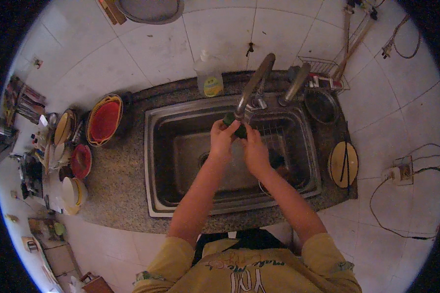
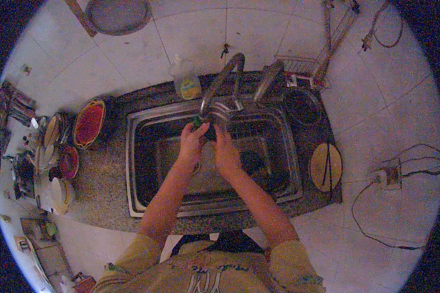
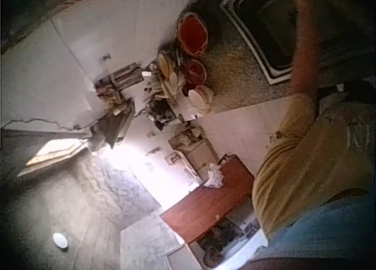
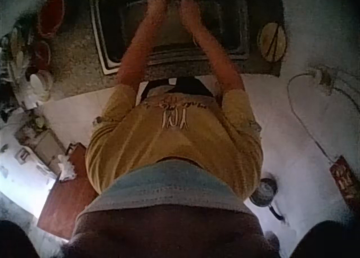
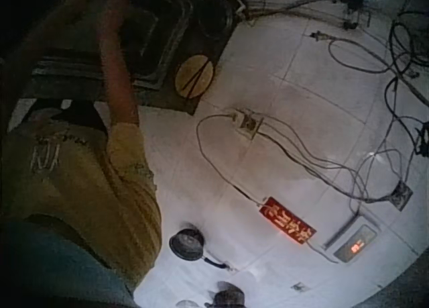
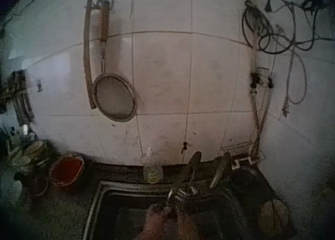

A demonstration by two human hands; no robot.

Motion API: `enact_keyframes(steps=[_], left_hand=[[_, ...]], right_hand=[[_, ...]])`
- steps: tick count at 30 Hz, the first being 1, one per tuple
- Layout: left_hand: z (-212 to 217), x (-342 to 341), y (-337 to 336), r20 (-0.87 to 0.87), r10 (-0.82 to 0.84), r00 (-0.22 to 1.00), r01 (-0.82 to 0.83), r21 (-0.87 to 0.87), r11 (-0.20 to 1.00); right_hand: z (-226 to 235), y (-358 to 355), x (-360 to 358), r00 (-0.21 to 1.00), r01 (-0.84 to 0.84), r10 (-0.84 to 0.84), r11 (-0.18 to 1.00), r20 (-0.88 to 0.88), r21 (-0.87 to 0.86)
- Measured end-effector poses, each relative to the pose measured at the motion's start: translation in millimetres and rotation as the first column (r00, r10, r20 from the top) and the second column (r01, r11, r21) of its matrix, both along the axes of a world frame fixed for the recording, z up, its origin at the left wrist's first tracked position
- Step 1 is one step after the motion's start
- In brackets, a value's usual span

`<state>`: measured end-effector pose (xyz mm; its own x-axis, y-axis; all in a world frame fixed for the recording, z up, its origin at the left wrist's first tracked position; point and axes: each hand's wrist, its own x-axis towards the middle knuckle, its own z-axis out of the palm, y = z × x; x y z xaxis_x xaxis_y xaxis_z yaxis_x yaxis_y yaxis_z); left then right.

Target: The person washes a small object and a green vegetable in the sink. They then move to the stove, open a pot, and transfer boiled eggs into a bowl using a slotted spoon. Finally, they wipe the stovetop with a cloth.

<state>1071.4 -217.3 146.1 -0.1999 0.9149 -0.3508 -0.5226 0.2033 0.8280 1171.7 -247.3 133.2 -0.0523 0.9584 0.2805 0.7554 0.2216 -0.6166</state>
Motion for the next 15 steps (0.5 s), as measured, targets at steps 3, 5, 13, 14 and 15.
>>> enact_keyframes(steps=[3,5,13,14,15], left_hand=[[3,-20,9,-0.312,-0.229,0.922,0.257,0.051,0.965],[15,-27,7,-0.495,-0.283,0.821,0.283,-0.078,0.956],[7,-15,-2,-0.709,0.148,0.689,0.093,0.288,0.953],[9,-12,-5,-0.739,0.178,0.65,0.097,0.312,0.945],[12,-10,-7,-0.767,0.211,0.606,0.1,0.337,0.936]], right_hand=[[-6,2,4,0.989,-0.043,0.052,0.996,-0.135,0.072],[-5,5,6,0.98,-0.068,0.077,0.996,-0.186,0.055],[13,42,2,0.321,-0.106,-0.633,0.715,-0.705,-0.691],[17,43,2,0.175,-0.208,-0.724,0.636,-0.667,-0.744],[24,43,1,0.142,-0.208,-0.733,0.635,-0.665,-0.744]])
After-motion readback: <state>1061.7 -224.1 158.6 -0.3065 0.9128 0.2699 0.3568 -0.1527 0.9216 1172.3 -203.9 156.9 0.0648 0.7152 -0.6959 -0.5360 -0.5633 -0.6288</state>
